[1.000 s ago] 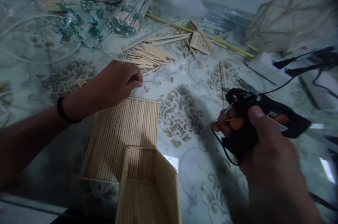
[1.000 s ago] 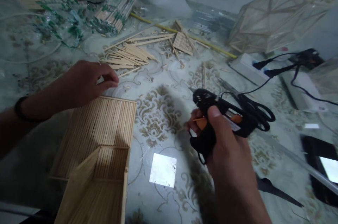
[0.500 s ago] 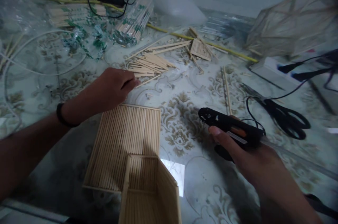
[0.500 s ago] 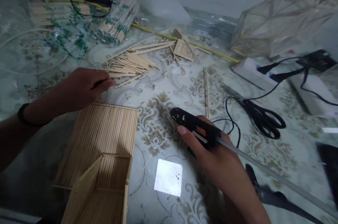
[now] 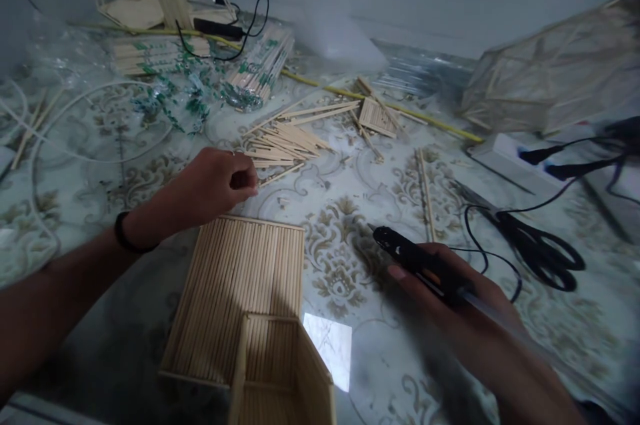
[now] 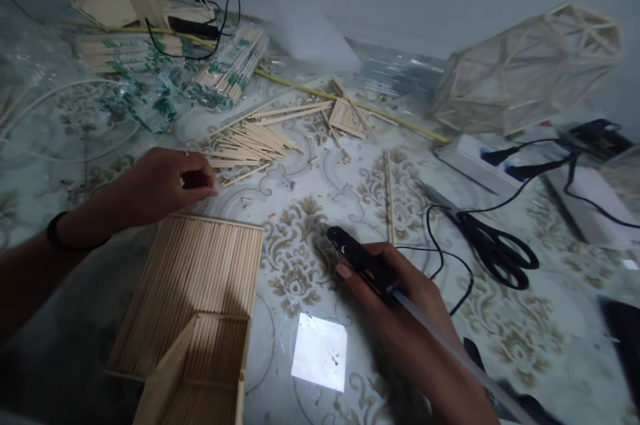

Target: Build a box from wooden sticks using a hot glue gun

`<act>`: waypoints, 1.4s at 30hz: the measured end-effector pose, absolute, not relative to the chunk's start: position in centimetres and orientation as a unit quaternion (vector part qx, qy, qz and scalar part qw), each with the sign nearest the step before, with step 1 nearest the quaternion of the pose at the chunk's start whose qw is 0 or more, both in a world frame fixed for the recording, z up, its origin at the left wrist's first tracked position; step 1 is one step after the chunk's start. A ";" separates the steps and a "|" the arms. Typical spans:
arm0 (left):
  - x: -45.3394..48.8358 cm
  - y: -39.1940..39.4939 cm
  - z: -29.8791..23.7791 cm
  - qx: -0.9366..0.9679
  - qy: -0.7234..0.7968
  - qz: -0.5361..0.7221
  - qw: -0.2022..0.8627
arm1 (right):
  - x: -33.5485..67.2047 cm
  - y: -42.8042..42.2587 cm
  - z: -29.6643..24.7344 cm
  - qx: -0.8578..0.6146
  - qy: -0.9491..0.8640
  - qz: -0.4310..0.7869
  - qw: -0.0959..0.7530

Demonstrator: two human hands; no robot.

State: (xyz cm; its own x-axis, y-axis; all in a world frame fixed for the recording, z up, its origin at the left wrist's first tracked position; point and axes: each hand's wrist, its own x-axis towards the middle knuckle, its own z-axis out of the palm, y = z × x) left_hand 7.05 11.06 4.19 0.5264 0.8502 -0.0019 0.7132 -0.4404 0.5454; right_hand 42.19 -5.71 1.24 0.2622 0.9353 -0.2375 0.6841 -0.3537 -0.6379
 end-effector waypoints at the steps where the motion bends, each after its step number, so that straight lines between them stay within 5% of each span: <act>1: 7.0 11.1 4.2 0.837 0.465 0.135 0.256 | 42.3 -5.7 1.2 -0.764 -0.531 0.300 0.209; 42: 4.9 8.6 4.2 0.771 0.526 0.216 0.289 | 43.6 -4.5 0.1 -0.672 -0.675 0.148 0.266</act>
